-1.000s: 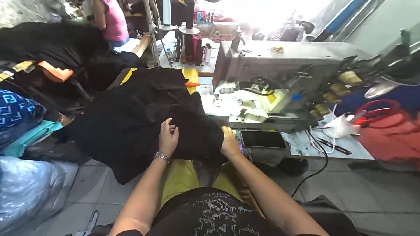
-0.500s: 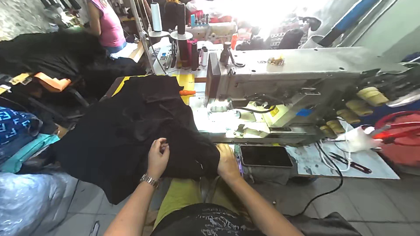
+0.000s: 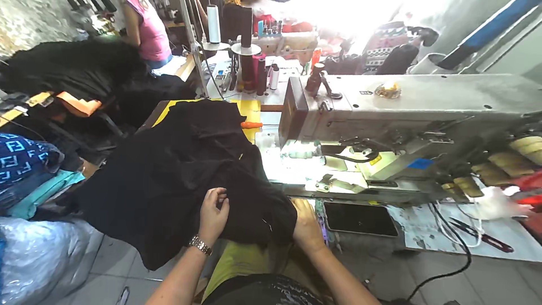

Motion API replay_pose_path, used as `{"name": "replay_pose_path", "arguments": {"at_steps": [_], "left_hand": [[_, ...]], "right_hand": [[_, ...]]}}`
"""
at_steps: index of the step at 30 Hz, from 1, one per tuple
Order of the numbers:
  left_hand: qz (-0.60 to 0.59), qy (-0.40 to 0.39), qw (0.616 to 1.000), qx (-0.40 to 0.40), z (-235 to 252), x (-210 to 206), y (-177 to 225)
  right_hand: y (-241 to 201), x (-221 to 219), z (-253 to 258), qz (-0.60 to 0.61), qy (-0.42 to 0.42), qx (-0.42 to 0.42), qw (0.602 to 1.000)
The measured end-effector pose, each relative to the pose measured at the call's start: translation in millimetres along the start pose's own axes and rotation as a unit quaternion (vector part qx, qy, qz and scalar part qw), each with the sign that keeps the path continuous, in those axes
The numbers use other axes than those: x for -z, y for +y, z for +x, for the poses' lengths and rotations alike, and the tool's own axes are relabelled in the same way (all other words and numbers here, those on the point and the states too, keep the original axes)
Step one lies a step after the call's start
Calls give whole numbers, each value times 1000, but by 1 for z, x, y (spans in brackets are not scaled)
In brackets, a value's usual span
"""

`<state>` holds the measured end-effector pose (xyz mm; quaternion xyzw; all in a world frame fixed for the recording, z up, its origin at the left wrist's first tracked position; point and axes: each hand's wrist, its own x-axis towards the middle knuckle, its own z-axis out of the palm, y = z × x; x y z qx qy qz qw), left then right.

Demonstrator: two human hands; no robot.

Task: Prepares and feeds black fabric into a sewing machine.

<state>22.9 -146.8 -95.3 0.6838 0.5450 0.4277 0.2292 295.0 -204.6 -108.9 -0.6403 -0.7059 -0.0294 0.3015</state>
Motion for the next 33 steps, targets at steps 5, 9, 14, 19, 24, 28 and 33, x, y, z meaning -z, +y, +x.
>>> {"name": "replay_pose_path", "arguments": {"at_steps": [5,9,14,19,24,28,33], "left_hand": [[-31,6,999,-7,-1,2,-4],[-63,3,998,-16,-2,4,-5],[-119,8,993,-2,-3,7,-4],[-169,11,986,-1,-4,6,-9],[-175,4,985,-2,-6,7,-10],[-166,-18,986,-27,-1,9,-3],[-80,-68,973,-205,33,13,38]], "right_hand": [[1,-5,0,-10,26,11,1000],[-1,-4,-1,-10,36,10,999],[-6,1,1,-1,36,-6,999],[12,-13,-8,-1,65,-16,998],[-3,5,-3,63,56,-57,995],[-14,15,5,232,69,-147,959],[-24,30,12,469,-47,-248,847]]}}
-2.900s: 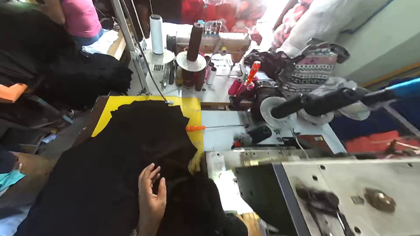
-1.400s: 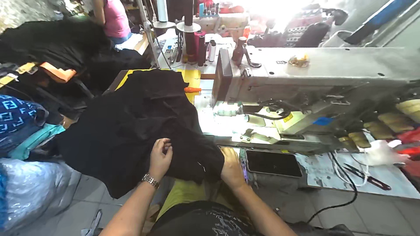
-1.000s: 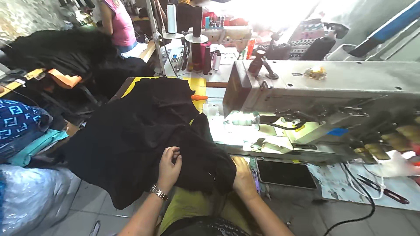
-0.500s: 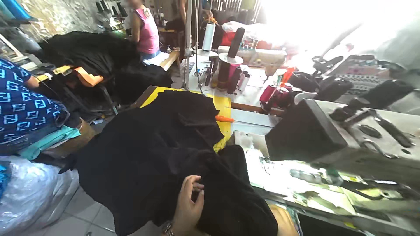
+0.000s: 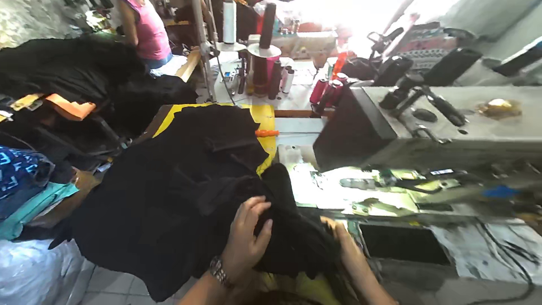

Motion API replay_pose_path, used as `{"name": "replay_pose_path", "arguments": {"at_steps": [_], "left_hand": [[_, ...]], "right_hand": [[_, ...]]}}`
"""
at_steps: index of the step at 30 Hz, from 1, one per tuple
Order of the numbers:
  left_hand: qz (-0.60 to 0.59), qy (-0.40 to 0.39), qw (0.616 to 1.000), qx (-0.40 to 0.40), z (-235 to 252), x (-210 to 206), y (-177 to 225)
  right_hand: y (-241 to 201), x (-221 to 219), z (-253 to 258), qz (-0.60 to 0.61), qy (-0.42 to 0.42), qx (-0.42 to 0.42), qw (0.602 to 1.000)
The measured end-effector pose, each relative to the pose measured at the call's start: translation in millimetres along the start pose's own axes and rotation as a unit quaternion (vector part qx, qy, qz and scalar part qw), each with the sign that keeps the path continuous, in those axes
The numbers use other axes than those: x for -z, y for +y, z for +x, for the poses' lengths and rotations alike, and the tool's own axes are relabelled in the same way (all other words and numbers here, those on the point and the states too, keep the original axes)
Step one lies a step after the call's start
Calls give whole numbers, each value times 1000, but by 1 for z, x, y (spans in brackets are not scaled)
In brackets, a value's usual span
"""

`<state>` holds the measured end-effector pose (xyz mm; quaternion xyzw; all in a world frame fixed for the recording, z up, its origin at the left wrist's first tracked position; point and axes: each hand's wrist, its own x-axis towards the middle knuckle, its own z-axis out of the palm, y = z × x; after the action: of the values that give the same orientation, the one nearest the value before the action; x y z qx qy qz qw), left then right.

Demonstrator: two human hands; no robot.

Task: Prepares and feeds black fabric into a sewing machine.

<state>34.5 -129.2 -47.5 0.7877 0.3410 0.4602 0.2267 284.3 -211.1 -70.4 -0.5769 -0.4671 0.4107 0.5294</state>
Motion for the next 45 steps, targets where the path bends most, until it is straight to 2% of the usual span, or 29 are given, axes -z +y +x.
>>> {"name": "replay_pose_path", "arguments": {"at_steps": [2,5,10,17,21,37,42,45], "left_hand": [[83,-73,993,-32,24,-3,11],[181,-172,968,-13,53,-14,16],[249,-226,942,19,82,-22,20],[297,-291,900,133,116,-24,12],[296,-306,892,151,124,-26,14],[367,-276,884,90,133,-35,26],[370,-273,882,101,132,-36,25],[360,-275,885,111,129,-40,26]], "right_hand": [[-2,2,4,49,-49,-13,997],[-19,4,5,66,-62,-39,995],[-29,14,3,37,-65,42,996],[-19,23,13,17,-53,49,997],[-18,26,16,13,-54,47,997],[-5,26,22,36,-81,26,996],[-4,27,24,23,-114,17,993],[-8,25,25,-37,-82,48,995]]}}
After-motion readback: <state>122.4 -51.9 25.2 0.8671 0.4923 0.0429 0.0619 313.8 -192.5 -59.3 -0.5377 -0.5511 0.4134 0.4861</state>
